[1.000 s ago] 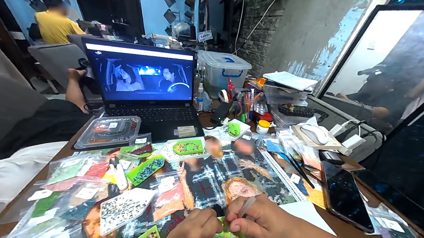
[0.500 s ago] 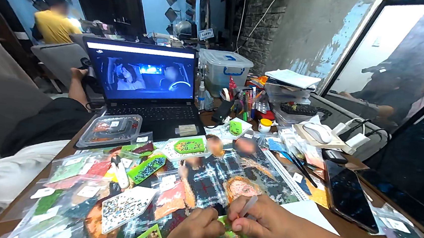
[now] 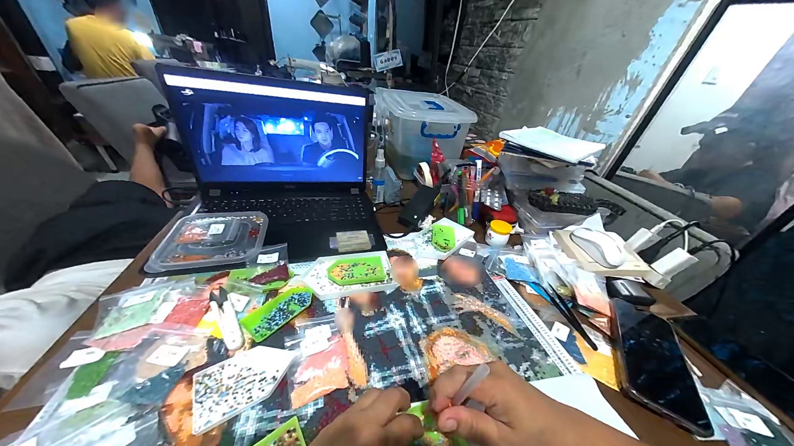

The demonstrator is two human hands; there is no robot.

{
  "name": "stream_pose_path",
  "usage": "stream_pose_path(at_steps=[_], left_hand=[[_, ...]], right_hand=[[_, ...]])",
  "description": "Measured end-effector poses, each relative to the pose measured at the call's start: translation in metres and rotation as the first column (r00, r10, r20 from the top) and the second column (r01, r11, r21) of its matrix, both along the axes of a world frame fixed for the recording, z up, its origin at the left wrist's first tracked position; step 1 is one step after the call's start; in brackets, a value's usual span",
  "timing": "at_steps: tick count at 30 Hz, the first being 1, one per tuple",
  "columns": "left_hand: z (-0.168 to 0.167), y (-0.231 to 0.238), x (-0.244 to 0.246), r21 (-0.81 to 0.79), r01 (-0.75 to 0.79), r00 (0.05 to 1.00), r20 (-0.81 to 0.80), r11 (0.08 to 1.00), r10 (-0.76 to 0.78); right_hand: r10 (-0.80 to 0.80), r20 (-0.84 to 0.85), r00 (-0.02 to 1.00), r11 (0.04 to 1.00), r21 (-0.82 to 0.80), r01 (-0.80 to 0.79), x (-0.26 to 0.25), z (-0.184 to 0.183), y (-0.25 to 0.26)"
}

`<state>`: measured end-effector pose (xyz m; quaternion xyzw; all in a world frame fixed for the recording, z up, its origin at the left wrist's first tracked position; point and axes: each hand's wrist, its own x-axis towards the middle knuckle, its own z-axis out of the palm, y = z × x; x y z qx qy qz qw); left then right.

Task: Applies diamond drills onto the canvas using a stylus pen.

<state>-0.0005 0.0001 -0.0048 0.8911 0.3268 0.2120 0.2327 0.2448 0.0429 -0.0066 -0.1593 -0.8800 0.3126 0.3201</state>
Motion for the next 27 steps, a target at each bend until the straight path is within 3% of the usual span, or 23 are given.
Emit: stream_pose_path(at_steps=[27], left_hand=[[0.0046, 0.0009, 0.0003, -0.032, 0.011, 0.999, -0.047, 0.999, -0.012]], right_hand=[[-0.009, -0.010, 1.000, 0.999, -0.048, 0.008, 0.0007, 0.0013, 0.0005]])
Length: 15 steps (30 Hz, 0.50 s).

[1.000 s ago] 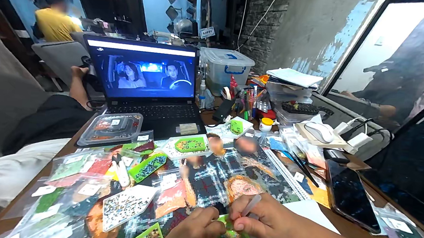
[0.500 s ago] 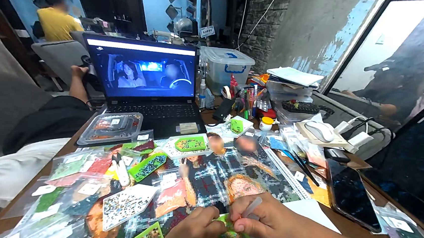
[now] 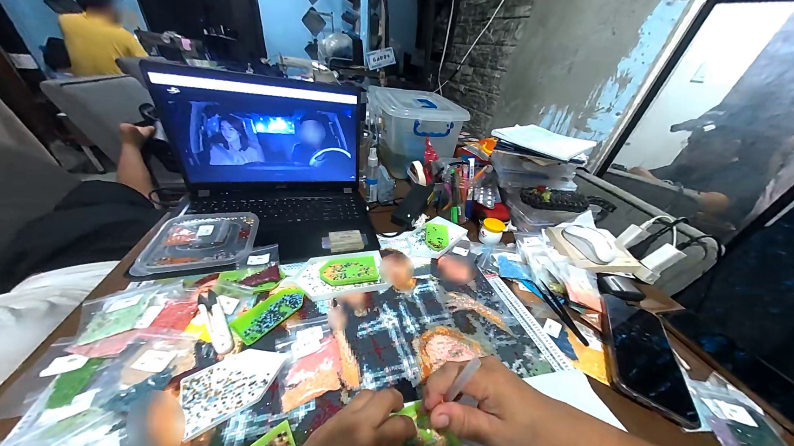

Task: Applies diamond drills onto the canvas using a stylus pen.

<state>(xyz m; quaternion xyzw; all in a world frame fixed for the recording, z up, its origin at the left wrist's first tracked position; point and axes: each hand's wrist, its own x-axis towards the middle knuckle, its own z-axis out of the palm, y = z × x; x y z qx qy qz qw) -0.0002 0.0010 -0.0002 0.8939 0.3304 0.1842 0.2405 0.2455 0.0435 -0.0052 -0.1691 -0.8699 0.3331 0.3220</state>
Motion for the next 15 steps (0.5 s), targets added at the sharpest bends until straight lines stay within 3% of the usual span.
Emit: stream_pose_path(at_steps=[15], left_hand=[[-0.0007, 0.0019, -0.0001, 0.005, 0.017, 1.000, -0.016, 1.000, -0.017]], right_hand=[[-0.010, -0.008, 1.000, 1.000, -0.017, 0.010, -0.0001, -0.0003, 0.0020]])
